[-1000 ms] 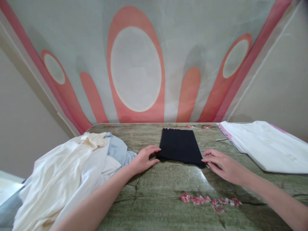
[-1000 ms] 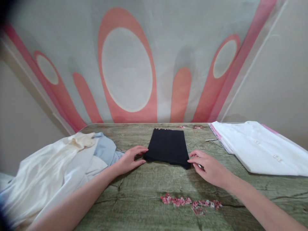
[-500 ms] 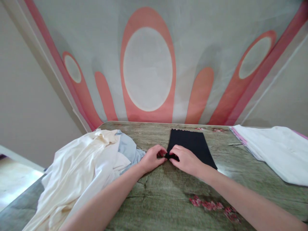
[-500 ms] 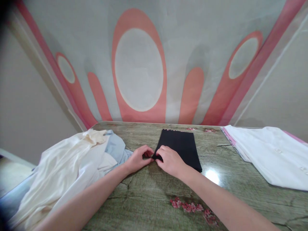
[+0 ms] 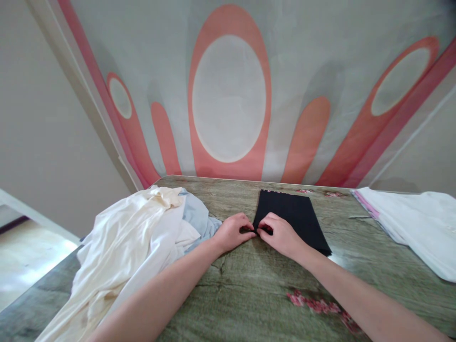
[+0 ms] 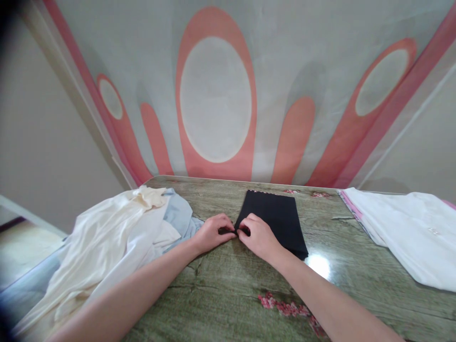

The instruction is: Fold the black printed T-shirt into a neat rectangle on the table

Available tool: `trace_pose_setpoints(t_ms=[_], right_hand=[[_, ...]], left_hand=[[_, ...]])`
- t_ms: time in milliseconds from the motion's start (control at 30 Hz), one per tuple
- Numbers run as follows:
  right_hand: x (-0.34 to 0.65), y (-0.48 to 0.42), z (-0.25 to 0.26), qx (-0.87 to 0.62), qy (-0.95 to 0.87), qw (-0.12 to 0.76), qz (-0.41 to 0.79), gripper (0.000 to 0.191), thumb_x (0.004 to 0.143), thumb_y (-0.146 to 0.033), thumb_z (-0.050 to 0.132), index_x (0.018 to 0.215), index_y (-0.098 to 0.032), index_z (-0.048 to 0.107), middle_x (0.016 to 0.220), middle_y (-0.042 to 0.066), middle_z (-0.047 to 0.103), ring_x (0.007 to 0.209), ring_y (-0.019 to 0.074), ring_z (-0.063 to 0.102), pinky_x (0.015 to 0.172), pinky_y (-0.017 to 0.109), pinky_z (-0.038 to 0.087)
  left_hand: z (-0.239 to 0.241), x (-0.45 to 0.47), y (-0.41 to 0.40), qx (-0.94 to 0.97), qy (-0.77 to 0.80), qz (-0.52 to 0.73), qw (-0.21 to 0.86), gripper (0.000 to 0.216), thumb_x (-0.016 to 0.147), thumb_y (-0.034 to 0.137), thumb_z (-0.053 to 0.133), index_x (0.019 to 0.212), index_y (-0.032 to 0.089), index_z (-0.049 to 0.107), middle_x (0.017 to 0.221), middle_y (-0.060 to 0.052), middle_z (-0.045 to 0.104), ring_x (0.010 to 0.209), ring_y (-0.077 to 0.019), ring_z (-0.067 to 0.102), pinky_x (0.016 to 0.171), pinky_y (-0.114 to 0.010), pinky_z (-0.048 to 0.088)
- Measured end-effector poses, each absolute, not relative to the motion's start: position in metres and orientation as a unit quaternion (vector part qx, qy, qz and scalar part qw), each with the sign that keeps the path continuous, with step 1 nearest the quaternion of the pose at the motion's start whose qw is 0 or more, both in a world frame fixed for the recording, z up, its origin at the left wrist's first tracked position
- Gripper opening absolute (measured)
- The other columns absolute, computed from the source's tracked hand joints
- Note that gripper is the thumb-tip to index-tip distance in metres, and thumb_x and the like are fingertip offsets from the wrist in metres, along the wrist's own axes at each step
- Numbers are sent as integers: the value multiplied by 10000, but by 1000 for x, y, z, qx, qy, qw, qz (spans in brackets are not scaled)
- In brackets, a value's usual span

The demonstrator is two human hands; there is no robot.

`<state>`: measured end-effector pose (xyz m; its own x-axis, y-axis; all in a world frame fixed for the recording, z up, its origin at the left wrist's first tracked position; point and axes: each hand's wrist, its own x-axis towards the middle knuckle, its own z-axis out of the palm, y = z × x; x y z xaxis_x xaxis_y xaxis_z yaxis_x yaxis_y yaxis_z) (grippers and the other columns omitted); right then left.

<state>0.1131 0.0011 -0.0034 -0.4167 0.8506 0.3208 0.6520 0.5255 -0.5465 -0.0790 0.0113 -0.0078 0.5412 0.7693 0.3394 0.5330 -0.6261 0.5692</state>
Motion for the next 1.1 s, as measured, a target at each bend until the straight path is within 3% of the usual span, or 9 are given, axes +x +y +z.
trace_pose_setpoints(t_ms=[433, 700, 900, 1100], right_hand=[[124, 0, 8, -392, -886, 209, 135, 187, 819, -182, 499, 870, -187, 679, 839, 47, 584, 784, 157, 561, 723, 281, 442], [119, -4, 1, -415, -856, 280, 129, 200, 846, -164, 440, 814, -179, 638, 817, 46, 569, 763, 154, 544, 726, 290, 458], [120, -2, -2, -422, -832, 334, 135, 209, 868, -198, 413, 885, -195, 621, 866, 53, 568, 792, 162, 547, 733, 300, 463], [117, -9, 4, -429, -837, 323, 106, 227, 883, -197, 387, 906, -196, 613, 878, 54, 563, 808, 167, 540, 747, 305, 456]], left_hand=[[-1, -81, 9, 885, 356, 256, 156, 146, 805, 279, 564, 818, 187, 677, 846, -36, 601, 811, -146, 562, 755, -249, 435], [0, -82, 8, 906, 326, 241, 123, 187, 830, 278, 531, 950, 203, 653, 953, -38, 630, 906, -164, 562, 840, -289, 419], [4, -76, 1, 937, 275, 199, 83, 253, 886, 240, 431, 1076, 207, 595, 1030, -59, 629, 985, -174, 556, 895, -310, 401], [6, -63, -11, 961, 248, 123, 9, 265, 856, 150, 439, 1097, 184, 545, 1067, -81, 610, 1026, -194, 538, 910, -328, 401]])
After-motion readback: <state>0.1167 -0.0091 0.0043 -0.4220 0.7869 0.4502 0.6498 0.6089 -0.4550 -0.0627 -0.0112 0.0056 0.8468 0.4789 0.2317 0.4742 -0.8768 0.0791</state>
